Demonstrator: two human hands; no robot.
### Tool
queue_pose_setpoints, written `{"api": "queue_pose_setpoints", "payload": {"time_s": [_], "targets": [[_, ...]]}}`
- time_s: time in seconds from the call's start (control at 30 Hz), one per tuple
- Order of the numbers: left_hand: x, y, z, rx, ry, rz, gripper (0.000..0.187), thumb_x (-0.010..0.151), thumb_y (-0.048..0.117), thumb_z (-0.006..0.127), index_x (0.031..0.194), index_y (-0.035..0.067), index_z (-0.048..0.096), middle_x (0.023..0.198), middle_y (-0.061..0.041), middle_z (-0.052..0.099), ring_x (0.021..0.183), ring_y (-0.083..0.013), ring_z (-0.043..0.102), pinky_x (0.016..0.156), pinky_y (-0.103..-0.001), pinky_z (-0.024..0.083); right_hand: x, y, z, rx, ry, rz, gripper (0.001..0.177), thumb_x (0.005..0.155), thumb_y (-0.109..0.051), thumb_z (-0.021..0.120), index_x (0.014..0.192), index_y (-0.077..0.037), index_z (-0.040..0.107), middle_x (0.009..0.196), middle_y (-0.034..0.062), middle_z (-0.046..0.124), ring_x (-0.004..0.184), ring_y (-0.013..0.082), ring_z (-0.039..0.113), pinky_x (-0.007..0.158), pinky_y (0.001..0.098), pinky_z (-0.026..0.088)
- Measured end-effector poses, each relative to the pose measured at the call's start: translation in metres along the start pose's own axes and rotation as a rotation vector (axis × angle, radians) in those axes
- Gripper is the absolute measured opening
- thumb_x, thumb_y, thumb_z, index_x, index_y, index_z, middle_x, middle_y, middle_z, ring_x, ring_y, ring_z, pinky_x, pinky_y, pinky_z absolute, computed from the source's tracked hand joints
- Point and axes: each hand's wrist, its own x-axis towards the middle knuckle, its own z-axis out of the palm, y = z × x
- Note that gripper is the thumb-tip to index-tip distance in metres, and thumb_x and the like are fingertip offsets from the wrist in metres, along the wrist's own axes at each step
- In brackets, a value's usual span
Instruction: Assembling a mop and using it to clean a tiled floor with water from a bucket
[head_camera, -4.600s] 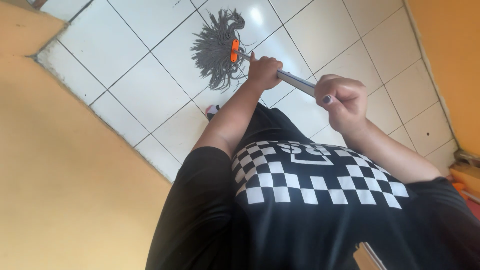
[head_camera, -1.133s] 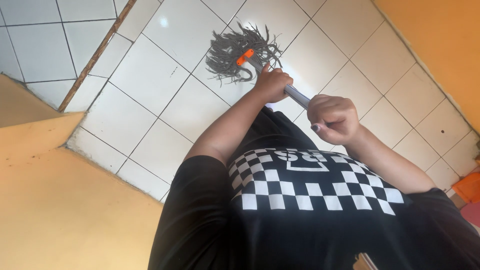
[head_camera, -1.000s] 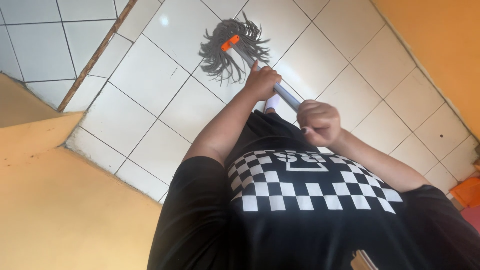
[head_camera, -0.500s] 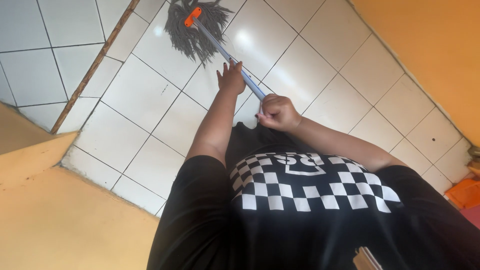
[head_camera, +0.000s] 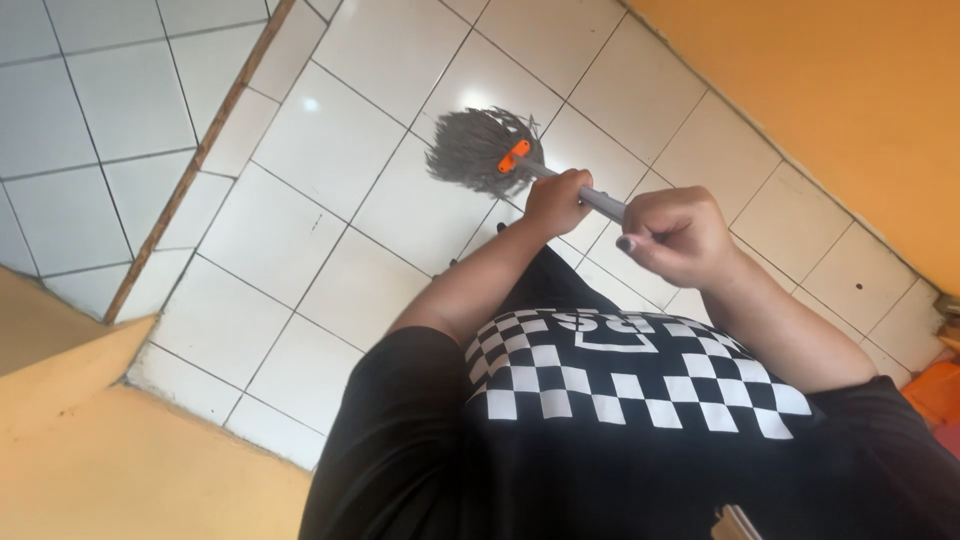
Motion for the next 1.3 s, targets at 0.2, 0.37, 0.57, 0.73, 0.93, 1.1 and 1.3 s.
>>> {"api": "queue_pose_setpoints", "payload": {"time_s": [0.2, 0.37, 0.57, 0.73, 0.93, 1.1, 1.3], "targets": [[0.029, 0.0, 0.012, 0.237, 0.087, 0.179, 0.01, 0.077, 0.028, 0.058, 0.073, 0.019, 0.061, 0.073, 0.003, 0.061, 0.086, -0.0205, 0.062, 0.096, -0.055, 0.031, -0.02, 0.018, -0.022, 0.071, 0.039, -0.145, 0.046, 0.078, -0.015, 0.061, 0.037, -0.011, 0.041, 0.036, 0.0046, 0.04, 0.034, 0.0233, 0.042, 0.043, 0.0301, 0.039], [0.032, -0.024, 0.002, 0.422, 0.07, 0.148, 0.013, 0.075, 0.03, 0.06, 0.081, 0.019, 0.065, 0.082, 0.002, 0.063, 0.094, -0.0206, 0.057, 0.098, -0.057, 0.029, -0.028, 0.044, -0.017, 0.11, 0.06, -0.254, 0.043, 0.081, -0.016, 0.059, 0.041, -0.01, 0.042, 0.04, 0.0045, 0.042, 0.038, 0.0241, 0.046, 0.047, 0.0317, 0.04], [0.023, -0.096, -0.032, 0.405, 0.027, -0.078, 0.024, 0.076, 0.026, 0.066, 0.097, 0.015, 0.062, 0.102, -0.004, 0.061, 0.109, -0.0254, 0.051, 0.101, -0.059, 0.023, -0.025, 0.114, 0.036, 0.145, 0.061, -0.29, 0.046, 0.08, -0.008, 0.061, 0.04, -0.01, 0.039, 0.038, 0.0081, 0.04, 0.038, 0.0298, 0.047, 0.048, 0.0369, 0.041], [-0.001, -0.124, -0.072, 0.277, 0.023, -0.292, 0.048, 0.082, 0.028, 0.062, 0.125, 0.017, 0.045, 0.139, -0.01, 0.035, 0.129, -0.029, 0.034, 0.105, -0.058, 0.021, 0.027, 0.143, 0.081, 0.122, 0.053, -0.281, 0.045, 0.078, -0.005, 0.065, 0.043, -0.008, 0.038, 0.039, 0.0103, 0.041, 0.038, 0.0323, 0.046, 0.048, 0.0407, 0.041], [-0.005, -0.115, -0.098, 0.121, -0.009, -0.489, 0.063, 0.091, 0.031, 0.051, 0.143, 0.019, 0.017, 0.15, -0.017, 0.007, 0.138, -0.0324, 0.015, 0.108, -0.06, 0.007, 0.064, 0.19, 0.103, -0.031, 0.043, -0.175, 0.044, 0.077, -0.005, 0.067, 0.045, -0.004, 0.038, 0.04, 0.0132, 0.042, 0.043, 0.0348, 0.049, 0.056, 0.0425, 0.046], [-0.014, -0.081, -0.109, 0.102, -0.073, -0.49, 0.06, 0.093, 0.028, 0.046, 0.143, 0.015, 0.013, 0.15, -0.02, -0.001, 0.139, -0.0338, 0.0, 0.107, -0.06, -0.004, 0.048, 0.189, 0.1, 0.006, 0.112, -0.059, 0.043, 0.081, -0.009, 0.065, 0.045, -0.006, 0.042, 0.042, 0.0096, 0.045, 0.046, 0.0305, 0.05, 0.055, 0.0387, 0.045], [-0.009, -0.017, -0.103, -0.061, -0.126, -0.31, 0.048, 0.089, 0.029, 0.052, 0.131, 0.02, 0.029, 0.15, -0.019, -0.001, 0.139, -0.0318, 0.001, 0.109, -0.06, -0.002, 0.031, 0.108, 0.045, 0.103, 0.277, 0.119, 0.046, 0.091, -0.015, 0.053, 0.045, -0.01, 0.051, 0.041, 0.003, 0.045, 0.041, 0.0159, 0.04, 0.05, 0.0261, 0.04]]}}
